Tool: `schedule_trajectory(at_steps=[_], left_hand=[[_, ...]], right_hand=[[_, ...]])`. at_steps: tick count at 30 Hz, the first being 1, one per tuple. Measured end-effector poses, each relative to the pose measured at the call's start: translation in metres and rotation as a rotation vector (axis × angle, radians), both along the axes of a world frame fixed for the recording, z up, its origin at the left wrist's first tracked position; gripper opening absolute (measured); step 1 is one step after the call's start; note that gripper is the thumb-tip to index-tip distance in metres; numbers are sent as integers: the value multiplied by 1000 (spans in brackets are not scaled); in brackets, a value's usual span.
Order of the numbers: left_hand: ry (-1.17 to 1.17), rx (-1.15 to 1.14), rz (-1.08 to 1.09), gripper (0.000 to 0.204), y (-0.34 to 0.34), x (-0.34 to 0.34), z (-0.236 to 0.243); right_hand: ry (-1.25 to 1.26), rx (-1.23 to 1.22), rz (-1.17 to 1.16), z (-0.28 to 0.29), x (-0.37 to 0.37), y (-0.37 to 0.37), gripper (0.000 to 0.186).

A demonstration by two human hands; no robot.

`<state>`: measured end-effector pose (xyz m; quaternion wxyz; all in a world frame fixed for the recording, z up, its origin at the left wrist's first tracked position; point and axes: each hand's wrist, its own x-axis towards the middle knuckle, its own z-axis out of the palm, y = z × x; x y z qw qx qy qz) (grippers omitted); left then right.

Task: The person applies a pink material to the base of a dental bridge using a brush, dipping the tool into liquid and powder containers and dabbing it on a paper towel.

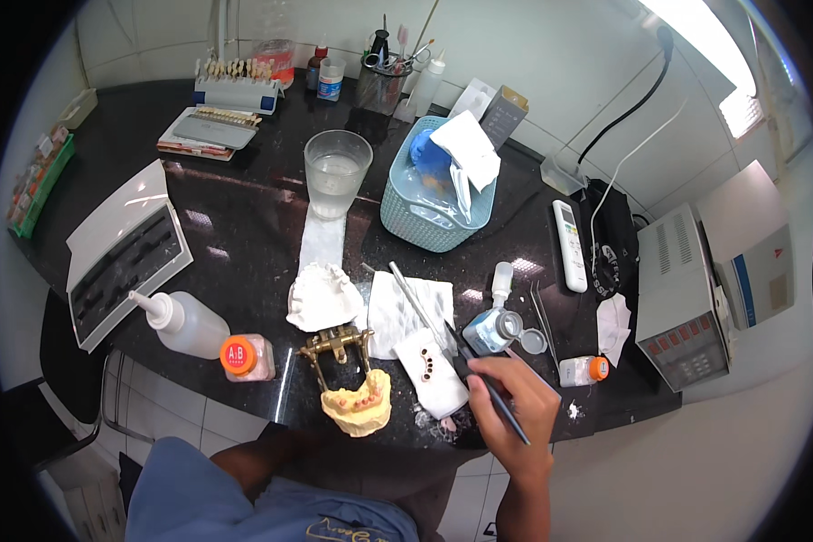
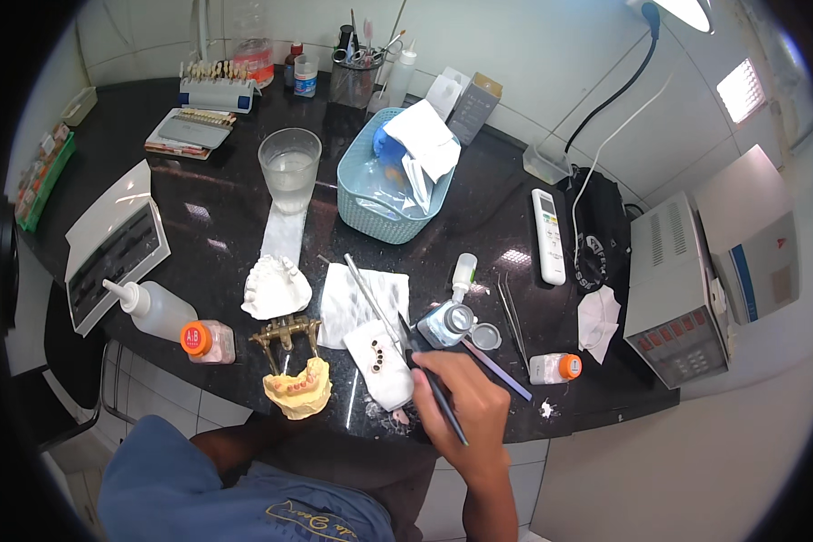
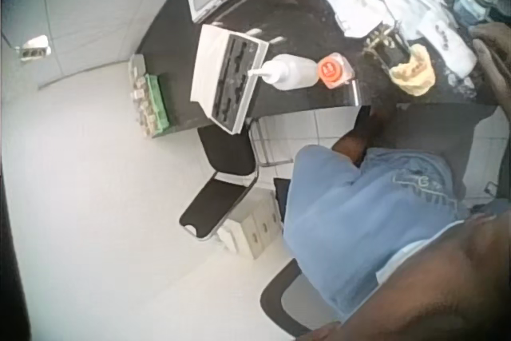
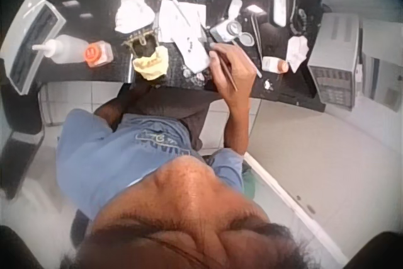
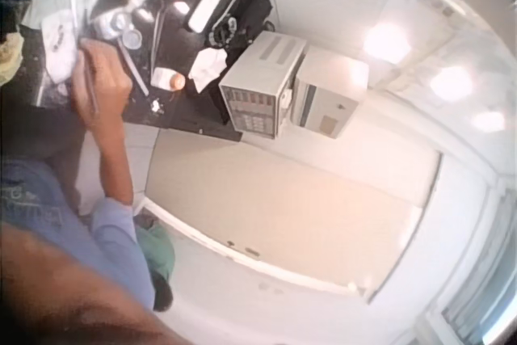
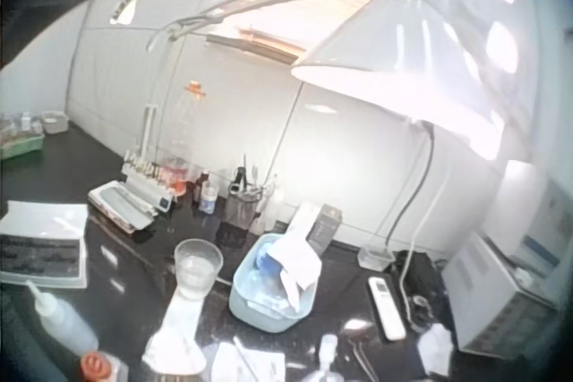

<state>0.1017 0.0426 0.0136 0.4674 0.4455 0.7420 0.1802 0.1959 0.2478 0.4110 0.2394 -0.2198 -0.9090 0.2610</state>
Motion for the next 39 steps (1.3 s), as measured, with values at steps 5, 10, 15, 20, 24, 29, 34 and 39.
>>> schedule_trajectory(at_steps=[5,10,15,20,24,29,34,39], left_hand=[[-63,49,93,50,-1,2,13],[-367,153,315,50,-11,4,50],[-680,226,368,49,-38,13,123],[122,395,-65,34,-33,18,240],[72,863,119,24,-22,5,305],[581,1527,489,38,-6,-14,308],[598,1341,586,37,4,-30,320],[563,1341,659,32,10,-38,323]], right_hand=[[234,57,8,-10,42,-9,16],[226,-125,67,-21,63,-21,14],[163,93,123,-19,43,-22,19],[177,161,110,-25,33,-28,25],[220,64,126,-20,14,-46,33],[375,-188,141,-19,-17,-69,33],[221,-176,104,-7,-26,-70,38],[186,-145,110,-4,-43,-69,36]])
